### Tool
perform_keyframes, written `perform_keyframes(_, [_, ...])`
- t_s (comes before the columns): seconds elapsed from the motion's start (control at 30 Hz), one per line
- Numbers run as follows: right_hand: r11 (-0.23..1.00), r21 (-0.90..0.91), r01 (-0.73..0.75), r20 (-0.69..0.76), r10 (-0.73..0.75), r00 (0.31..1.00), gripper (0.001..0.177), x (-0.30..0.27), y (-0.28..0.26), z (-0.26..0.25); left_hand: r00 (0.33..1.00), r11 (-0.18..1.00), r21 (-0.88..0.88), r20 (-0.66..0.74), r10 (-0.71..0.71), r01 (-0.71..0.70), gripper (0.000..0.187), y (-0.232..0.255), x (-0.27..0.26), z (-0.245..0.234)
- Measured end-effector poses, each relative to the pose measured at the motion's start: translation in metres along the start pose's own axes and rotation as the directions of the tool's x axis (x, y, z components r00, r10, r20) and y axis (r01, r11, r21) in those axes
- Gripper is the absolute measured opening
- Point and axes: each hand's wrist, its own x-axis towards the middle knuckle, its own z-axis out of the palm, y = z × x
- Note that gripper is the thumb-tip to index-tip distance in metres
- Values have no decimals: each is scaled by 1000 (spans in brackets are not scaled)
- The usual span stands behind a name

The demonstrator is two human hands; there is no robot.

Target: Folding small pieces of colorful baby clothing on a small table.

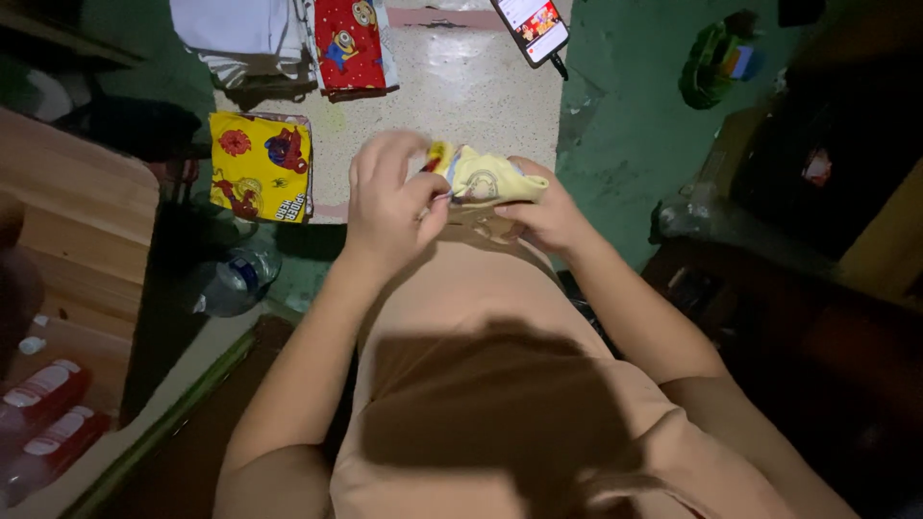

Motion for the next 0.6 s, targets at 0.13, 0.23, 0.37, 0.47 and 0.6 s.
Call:
perform_keyframes(0.13, [992, 103, -71, -98, 82, 992, 54, -1, -5, 16, 994, 989, 111, -40, 103, -98, 23, 10, 9, -15])
perform_keyframes(0.23, [985, 142, -98, -209, 126, 970, 57, -2, 7, 14, 986, 987, 67, 90, 140, -146, 23, 6, 3, -16])
perform_keyframes(0.37, [984, 159, -82, -163, 108, 981, 46, -3, 10, 19, 969, 970, 80, 114, 220, -229, 23, 9, -5, -17])
perform_keyframes(0.47, [981, 175, -84, -168, 114, 979, 48, -3, 15, 22, 971, 970, 84, 96, 218, -226, 23, 13, -9, -18])
perform_keyframes(0.6, [973, 223, -53, -81, 73, 994, 48, -4, 5, 30, 971, 986, -151, 236, -39, 76, 21, -1, -17, -11])
